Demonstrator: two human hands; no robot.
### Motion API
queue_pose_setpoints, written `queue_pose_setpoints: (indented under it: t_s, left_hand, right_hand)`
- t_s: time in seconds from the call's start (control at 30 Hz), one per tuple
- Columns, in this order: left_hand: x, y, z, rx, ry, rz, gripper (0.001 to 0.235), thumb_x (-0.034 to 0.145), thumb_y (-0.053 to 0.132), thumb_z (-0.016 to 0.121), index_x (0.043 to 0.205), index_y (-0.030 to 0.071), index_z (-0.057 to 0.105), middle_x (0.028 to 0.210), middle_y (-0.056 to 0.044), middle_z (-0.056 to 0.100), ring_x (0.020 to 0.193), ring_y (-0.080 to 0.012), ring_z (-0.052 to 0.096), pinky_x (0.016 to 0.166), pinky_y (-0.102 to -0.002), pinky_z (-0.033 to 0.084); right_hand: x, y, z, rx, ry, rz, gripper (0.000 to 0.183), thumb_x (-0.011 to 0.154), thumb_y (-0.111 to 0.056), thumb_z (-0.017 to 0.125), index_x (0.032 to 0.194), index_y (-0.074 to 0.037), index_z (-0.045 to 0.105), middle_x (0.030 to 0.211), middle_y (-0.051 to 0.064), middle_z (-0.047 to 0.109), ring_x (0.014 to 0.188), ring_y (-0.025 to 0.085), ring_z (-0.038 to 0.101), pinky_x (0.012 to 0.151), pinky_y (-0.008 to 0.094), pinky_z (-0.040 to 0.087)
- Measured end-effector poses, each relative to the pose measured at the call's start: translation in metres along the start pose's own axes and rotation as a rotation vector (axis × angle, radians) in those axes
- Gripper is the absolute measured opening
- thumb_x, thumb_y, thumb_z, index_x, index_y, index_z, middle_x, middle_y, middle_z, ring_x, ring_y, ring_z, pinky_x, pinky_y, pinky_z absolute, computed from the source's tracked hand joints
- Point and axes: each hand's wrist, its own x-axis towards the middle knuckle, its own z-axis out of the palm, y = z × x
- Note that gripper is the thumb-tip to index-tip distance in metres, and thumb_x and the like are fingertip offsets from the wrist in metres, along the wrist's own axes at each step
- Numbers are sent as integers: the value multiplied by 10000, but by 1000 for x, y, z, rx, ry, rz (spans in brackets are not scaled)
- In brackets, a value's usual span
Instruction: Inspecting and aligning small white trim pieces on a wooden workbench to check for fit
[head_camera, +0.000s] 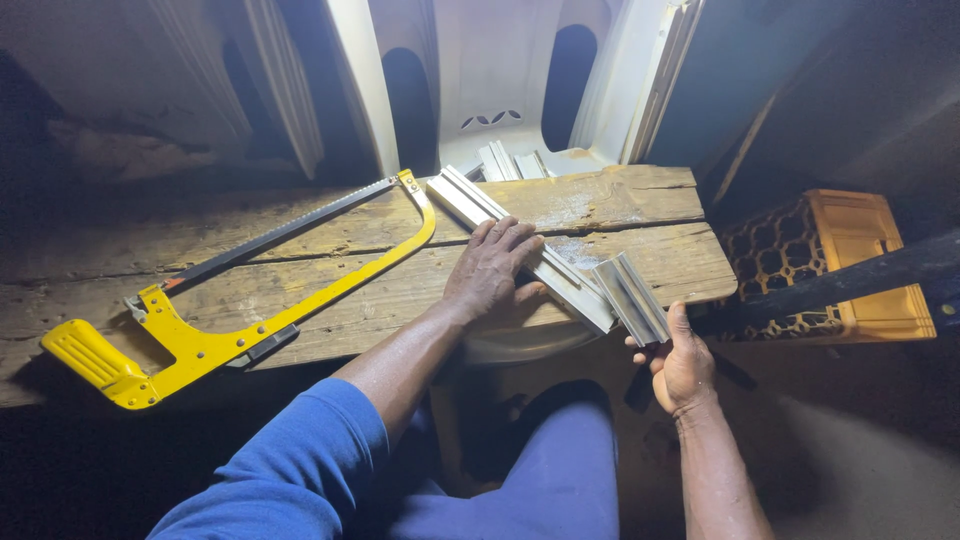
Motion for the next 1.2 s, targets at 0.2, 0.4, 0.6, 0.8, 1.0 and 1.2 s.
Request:
queue_pose_setpoints:
  t_s: [0.2,0.4,0.6,0.8,1.0,1.2]
  left_hand:
    - [-1,1,-3,0,5,8,754,813,567,834,1437,205,618,1495,-58,561,1512,-271,422,1310,-463,232]
    - [-2,2,-2,-16,0,-5,764,808,560,837,1450,217,605,1498,-54,558,1520,-271,417,1315,-470,230]
    - [-2,2,-3,-14,13,-5,743,813,554,838,1434,214,613,1491,-57,566,1514,-275,424,1316,-465,216]
    - [-1,-2,2,2,60,67,724,892,582,716,1475,166,611,1541,-79,568,1490,-334,436,1284,-513,232]
    - [0,-2,-1,32,52,76,731,902,610,696,1477,166,612,1540,-80,570,1484,-338,445,1275,-510,237]
    - [-3,3,-7,-11,50,67,726,892,579,720,1471,156,607,1529,-81,570,1487,-339,438,1282,-515,233]
  right_hand:
    - [3,5,-9,1,-14,4,608,1075,-658,637,1090,-54,714,941,201,773,783,355,774,538,344,570]
    - [0,14,-28,41,-26,-5,533,1019,-591,746,1079,-63,712,957,208,764,822,384,774,587,356,601]
    - [-24,2,-41,43,-8,50,467,1074,-539,707,1052,-72,713,932,181,755,776,382,775,537,359,586]
    - [-35,3,-56,-18,5,101,467,1022,-466,659,1255,-65,712,1091,162,774,798,281,725,543,323,438]
    - [-21,33,-92,-299,-121,-149,335,940,-74,766,1274,-42,763,1266,46,752,1100,95,639,1001,217,497]
    - [-28,20,-91,-450,-248,-420,198,914,-70,780,1109,-91,800,1453,161,678,1389,227,630,1178,331,495]
